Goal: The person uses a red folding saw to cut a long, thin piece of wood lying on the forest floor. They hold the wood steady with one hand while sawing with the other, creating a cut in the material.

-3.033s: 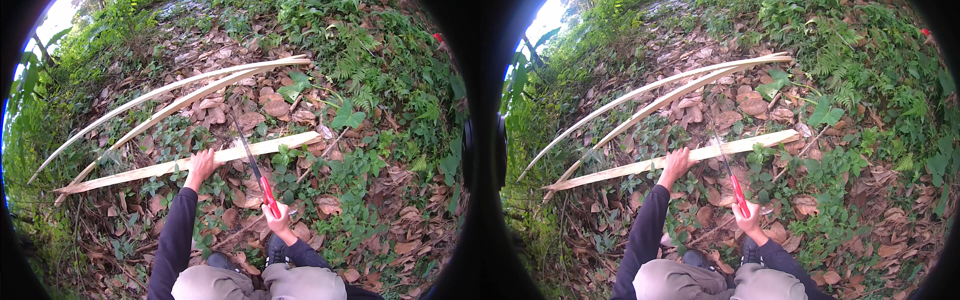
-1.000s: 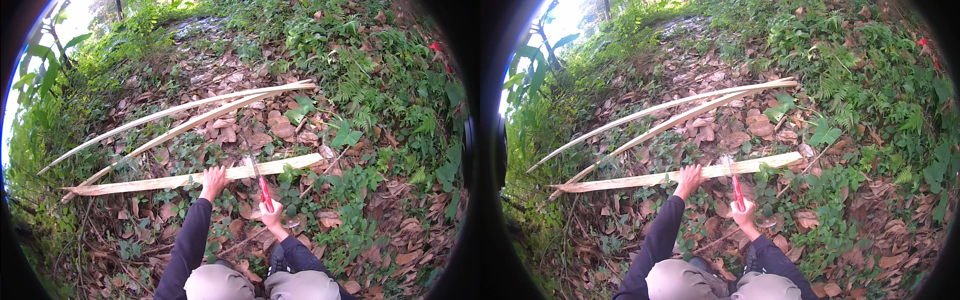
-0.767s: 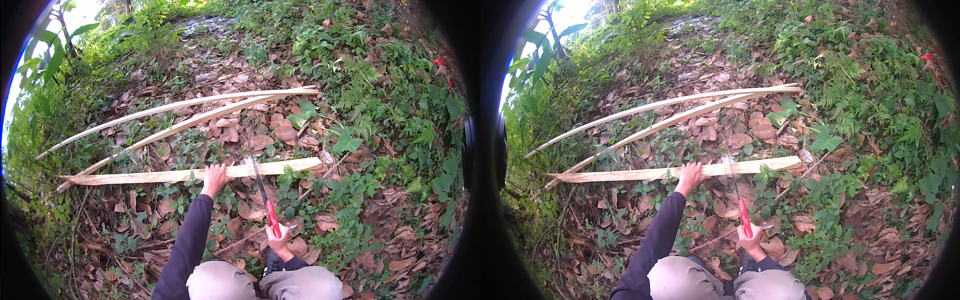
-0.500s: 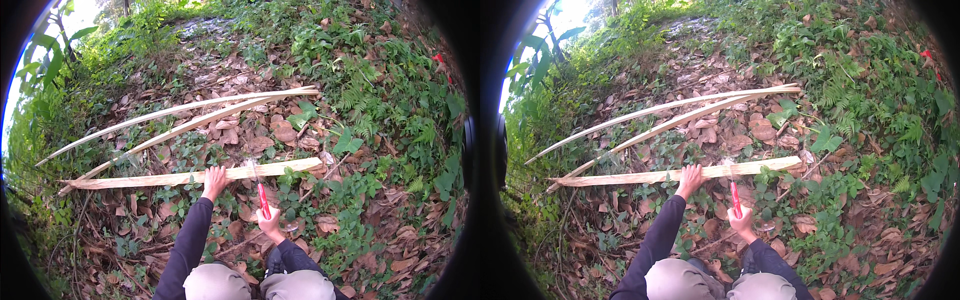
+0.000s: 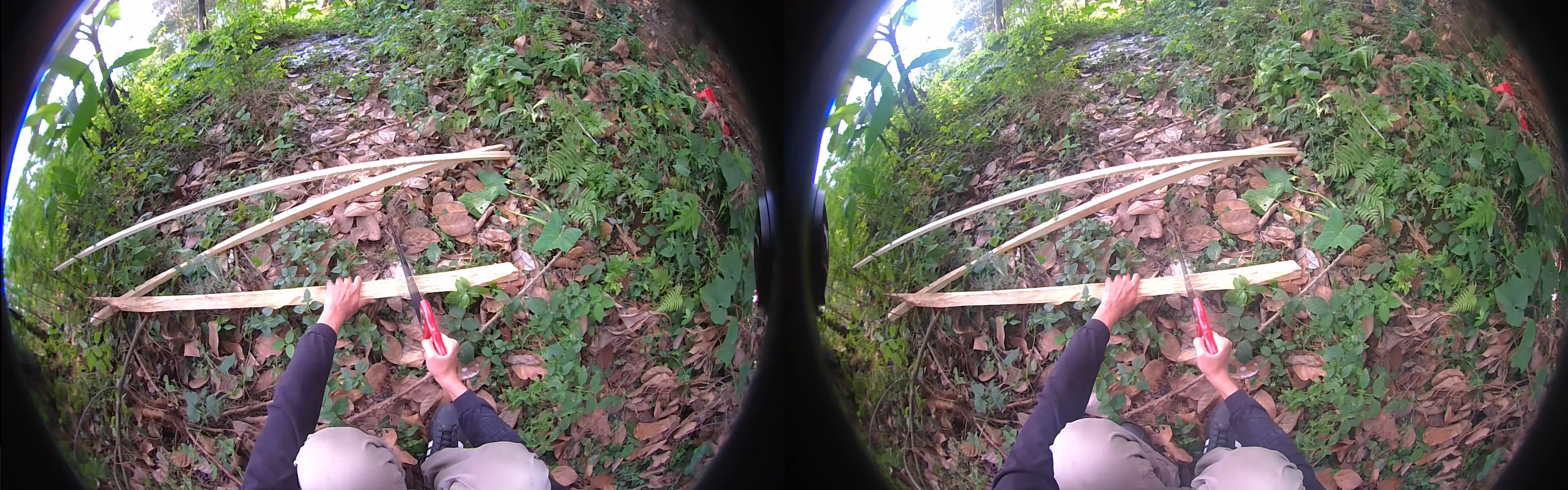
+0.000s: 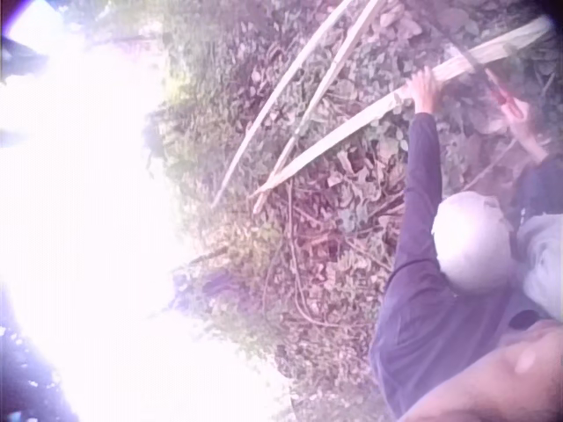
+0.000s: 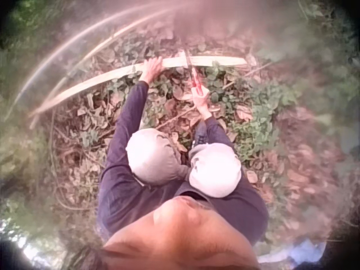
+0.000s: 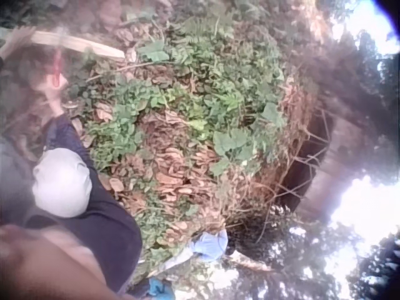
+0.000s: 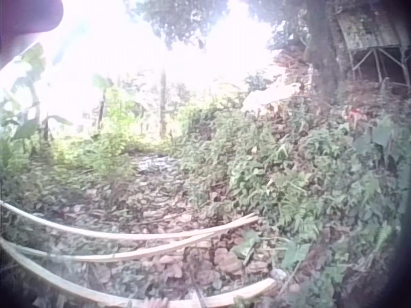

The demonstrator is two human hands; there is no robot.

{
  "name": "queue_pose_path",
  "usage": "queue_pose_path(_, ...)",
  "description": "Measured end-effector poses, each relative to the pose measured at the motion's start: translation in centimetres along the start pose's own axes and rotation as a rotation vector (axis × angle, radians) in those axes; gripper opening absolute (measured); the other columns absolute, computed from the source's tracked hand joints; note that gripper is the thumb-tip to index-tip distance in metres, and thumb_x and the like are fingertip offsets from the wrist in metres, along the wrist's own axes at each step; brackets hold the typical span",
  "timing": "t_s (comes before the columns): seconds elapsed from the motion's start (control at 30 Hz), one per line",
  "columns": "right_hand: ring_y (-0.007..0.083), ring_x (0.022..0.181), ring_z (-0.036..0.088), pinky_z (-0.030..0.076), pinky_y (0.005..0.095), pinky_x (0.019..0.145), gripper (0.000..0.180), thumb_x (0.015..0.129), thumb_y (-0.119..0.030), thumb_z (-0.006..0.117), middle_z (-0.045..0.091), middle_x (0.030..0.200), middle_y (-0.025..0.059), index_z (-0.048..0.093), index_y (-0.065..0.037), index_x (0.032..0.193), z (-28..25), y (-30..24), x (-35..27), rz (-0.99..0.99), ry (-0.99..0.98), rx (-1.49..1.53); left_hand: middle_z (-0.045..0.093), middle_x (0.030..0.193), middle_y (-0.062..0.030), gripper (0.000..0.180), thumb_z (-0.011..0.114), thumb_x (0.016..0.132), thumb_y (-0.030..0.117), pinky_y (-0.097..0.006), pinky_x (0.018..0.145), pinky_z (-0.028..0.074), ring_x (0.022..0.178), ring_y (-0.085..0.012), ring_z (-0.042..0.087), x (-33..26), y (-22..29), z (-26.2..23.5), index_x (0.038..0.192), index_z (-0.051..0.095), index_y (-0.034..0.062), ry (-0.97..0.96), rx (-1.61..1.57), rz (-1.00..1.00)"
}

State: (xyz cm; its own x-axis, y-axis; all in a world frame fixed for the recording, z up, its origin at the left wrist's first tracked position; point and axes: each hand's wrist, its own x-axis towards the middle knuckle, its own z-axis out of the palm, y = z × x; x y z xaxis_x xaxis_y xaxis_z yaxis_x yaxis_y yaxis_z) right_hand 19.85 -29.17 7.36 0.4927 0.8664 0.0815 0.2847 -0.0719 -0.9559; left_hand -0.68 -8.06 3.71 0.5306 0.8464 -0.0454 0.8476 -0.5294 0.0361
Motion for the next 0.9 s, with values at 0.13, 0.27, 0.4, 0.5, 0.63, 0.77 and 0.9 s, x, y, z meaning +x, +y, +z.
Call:
queue_pose_path(0.13, 0.0092, 0.048, 0.049, 0.037, 0.0315, 0.047, 0.022, 0.082, -0.006, 0.067, 0.051, 0.052, 0.0016, 0.054, -0.001, 0.065, 0.1, -2.4, -1.4, 0.031, -0.006, -0.014, 0.067, 0.104, -0.0112, 0.053, 0.066, 0.087, 0.052, -0.052, 0.085, 0.048, 0.101, -0.0304, 0.065, -0.8, 0.5, 0.6, 0.119, 0.056, 0.0114, -0.008, 0.015, -0.012)
queue_pose_path(0.27, 0.0165, 0.043, 0.052, 0.038, 0.036, 0.046, 0.024, 0.08, -0.009, 0.068, 0.05, 0.048, 0.0075, 0.053, -0.002, 0.062, -3.5, -3.7, -4.8, -0.071, -0.08, -0.161, 0.067, 0.105, -0.0117, 0.054, 0.063, 0.088, 0.056, -0.052, 0.086, 0.047, 0.103, -0.0304, 0.064, -0.5, 0.7, 0.7, 0.118, 0.057, 0.0113, -0.003, 0.018, -0.035)
queue_pose_path(0.4, 0.0171, 0.042, 0.049, 0.036, 0.0368, 0.045, 0.024, 0.079, -0.008, 0.067, 0.047, 0.049, 0.0088, 0.053, -0.001, 0.062, -4.6, -1.4, -2.9, -0.095, -0.077, -0.076, 0.066, 0.107, -0.0154, 0.072, 0.056, 0.086, 0.073, -0.051, 0.087, 0.048, 0.104, -0.032, 0.063, -0.3, 0.1, 0.5, 0.117, 0.057, 0.0084, -0.019, -0.04, -0.015)
queue_pose_path(0.5, 0.0156, 0.043, 0.045, 0.034, 0.0355, 0.046, 0.024, 0.079, -0.008, 0.068, 0.047, 0.05, 0.0078, 0.053, -0.001, 0.062, -5.2, -0.6, -1.4, 0.002, -0.086, 0.014, 0.064, 0.106, -0.0182, 0.082, 0.053, 0.083, 0.079, -0.047, 0.09, 0.049, 0.105, -0.0339, 0.063, -0.2, -3.0, -1.0, 0.114, 0.058, 0.0042, -0.06, -0.246, 0.108)
queue_pose_path(0.63, 0.0063, 0.044, 0.049, 0.035, 0.0259, 0.042, 0.021, 0.084, -0.003, 0.067, 0.051, 0.053, -0.0028, 0.054, -0.007, 0.067, -6.1, 0.1, -1.2, 0.242, -0.129, 0.212, 0.059, 0.101, -0.0144, 0.058, 0.056, 0.092, 0.06, -0.046, 0.084, 0.049, 0.1, -0.0321, 0.06, -3.0, -9.1, -1.9, 0.105, 0.06, 0.0044, 0.242, -0.161, -0.025)
queue_pose_path(0.77, 0.0066, 0.042, 0.047, 0.035, 0.0252, 0.041, 0.02, 0.084, -0.001, 0.063, 0.051, 0.054, -0.0017, 0.053, -0.007, 0.068, -5.9, -1.1, -1.8, 0.259, -0.186, 0.23, 0.062, 0.12, -0.0158, 0.062, 0.051, 0.094, 0.062, -0.053, 0.089, 0.046, 0.113, -0.0314, 0.058, -6.9, -15.4, -1.9, 0.109, 0.064, 0.0036, 0.156, 0.058, -0.37)
queue_pose_path(0.9, 0.0101, 0.044, 0.049, 0.037, 0.0296, 0.044, 0.019, 0.081, -0.003, 0.063, 0.051, 0.052, 0.0004, 0.052, -0.005, 0.065, -6.3, 0.2, -1.4, 0.123, -0.228, 0.039, 0.071, 0.072, -0.0117, 0.084, 0.034, 0.089, 0.081, -0.056, 0.092, 0.044, 0.076, -0.0317, 0.069, -9.0, -18.5, -3.1, 0.079, 0.075, 0.0079, -0.052, 0.131, -0.382)
